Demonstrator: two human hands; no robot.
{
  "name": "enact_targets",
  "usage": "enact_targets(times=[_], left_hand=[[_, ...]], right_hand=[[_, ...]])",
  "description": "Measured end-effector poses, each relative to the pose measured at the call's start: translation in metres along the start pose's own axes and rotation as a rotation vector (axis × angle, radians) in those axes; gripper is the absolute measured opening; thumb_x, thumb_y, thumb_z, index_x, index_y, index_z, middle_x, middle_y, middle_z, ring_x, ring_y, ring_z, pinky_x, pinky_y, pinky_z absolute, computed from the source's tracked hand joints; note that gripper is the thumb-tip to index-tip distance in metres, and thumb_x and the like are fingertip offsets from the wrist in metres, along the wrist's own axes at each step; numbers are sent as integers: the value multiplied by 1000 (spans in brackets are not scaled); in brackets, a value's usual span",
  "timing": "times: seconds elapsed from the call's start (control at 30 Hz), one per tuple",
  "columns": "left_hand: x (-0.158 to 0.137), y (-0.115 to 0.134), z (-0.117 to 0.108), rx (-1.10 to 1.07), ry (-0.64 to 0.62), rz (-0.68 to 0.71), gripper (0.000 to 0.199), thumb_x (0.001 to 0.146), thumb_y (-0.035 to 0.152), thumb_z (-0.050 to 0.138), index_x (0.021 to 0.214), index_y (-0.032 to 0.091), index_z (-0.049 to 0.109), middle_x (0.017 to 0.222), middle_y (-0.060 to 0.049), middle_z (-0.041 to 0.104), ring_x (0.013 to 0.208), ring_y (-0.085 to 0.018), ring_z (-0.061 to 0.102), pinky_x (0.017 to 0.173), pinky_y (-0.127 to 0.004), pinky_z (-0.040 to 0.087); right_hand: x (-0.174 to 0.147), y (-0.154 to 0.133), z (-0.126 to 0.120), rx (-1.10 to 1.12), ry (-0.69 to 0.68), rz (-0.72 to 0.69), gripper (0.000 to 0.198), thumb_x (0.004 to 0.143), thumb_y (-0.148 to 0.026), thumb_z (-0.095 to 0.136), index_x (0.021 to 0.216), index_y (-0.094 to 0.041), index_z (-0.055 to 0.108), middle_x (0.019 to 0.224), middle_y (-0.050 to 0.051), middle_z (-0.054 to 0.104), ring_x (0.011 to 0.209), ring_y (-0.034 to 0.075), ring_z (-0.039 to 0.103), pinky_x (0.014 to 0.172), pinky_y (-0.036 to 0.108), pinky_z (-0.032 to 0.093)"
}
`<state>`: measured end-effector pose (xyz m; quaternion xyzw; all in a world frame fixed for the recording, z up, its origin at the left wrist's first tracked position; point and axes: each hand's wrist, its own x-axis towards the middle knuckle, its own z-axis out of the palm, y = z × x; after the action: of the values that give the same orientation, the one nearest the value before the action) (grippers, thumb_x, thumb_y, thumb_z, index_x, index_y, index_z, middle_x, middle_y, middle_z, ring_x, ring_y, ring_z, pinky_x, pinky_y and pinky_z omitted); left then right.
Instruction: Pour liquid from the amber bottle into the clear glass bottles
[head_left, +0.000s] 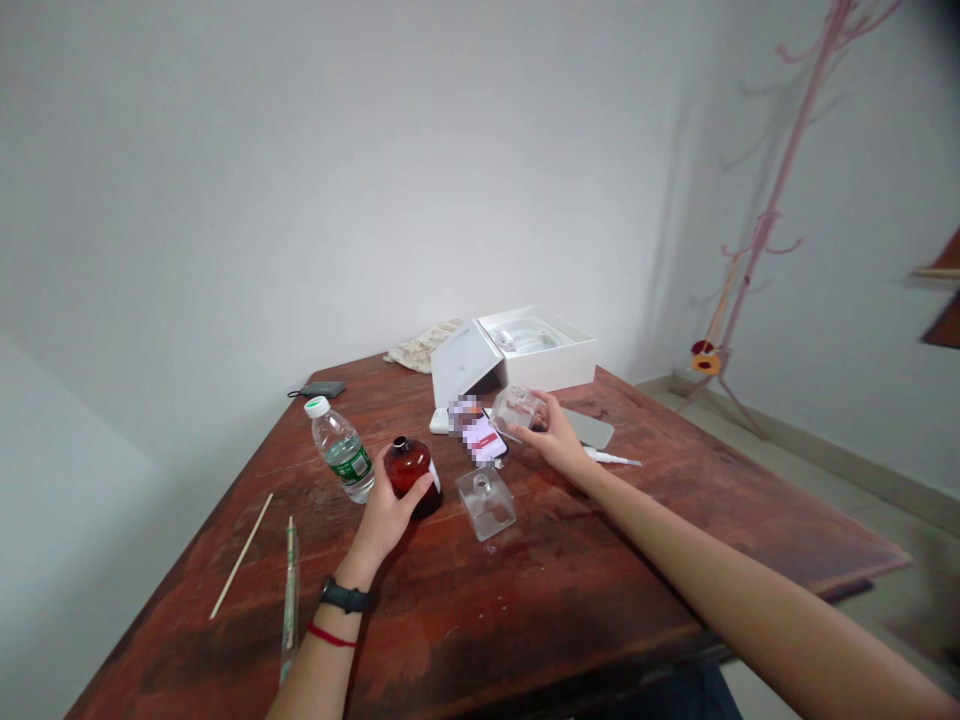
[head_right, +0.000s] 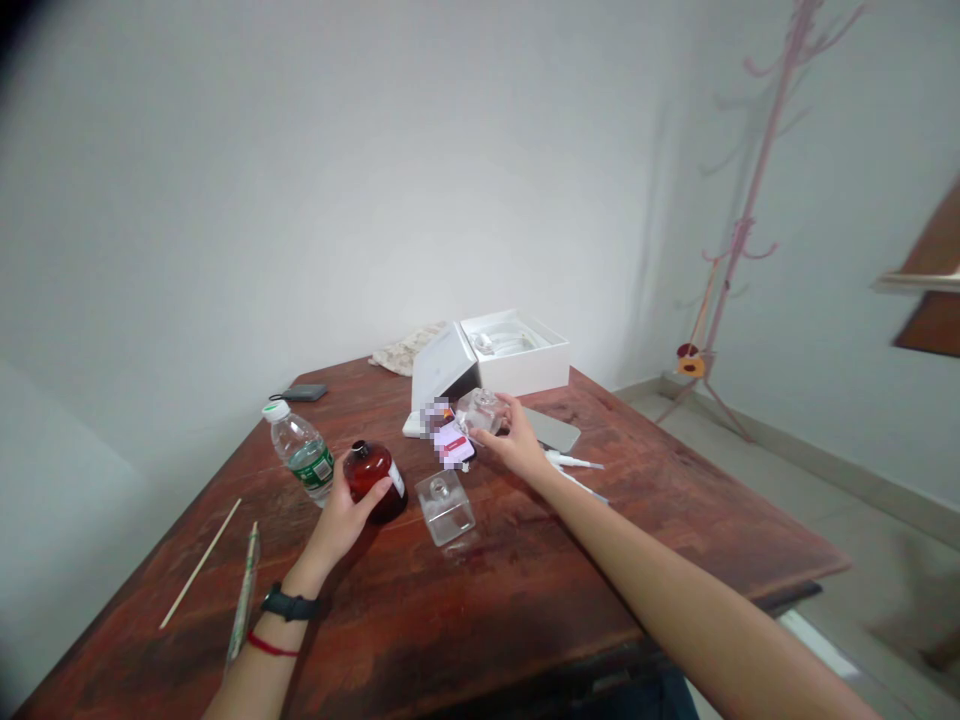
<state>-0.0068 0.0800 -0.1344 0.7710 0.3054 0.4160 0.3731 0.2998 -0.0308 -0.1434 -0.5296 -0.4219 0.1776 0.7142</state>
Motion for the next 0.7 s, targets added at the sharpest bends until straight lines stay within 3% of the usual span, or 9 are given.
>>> enact_targets(times=[0.7], left_hand=[[0, -1, -1, 17, -14, -14, 74, 90, 54, 77, 146, 23, 40, 143, -15, 63, 133, -32, 64, 123, -55, 40]], right_hand=[[0, 6, -3, -91, -14, -9, 92, 71, -48, 95, 147, -29, 47, 131, 12, 76, 127, 37, 71, 115, 62, 52]])
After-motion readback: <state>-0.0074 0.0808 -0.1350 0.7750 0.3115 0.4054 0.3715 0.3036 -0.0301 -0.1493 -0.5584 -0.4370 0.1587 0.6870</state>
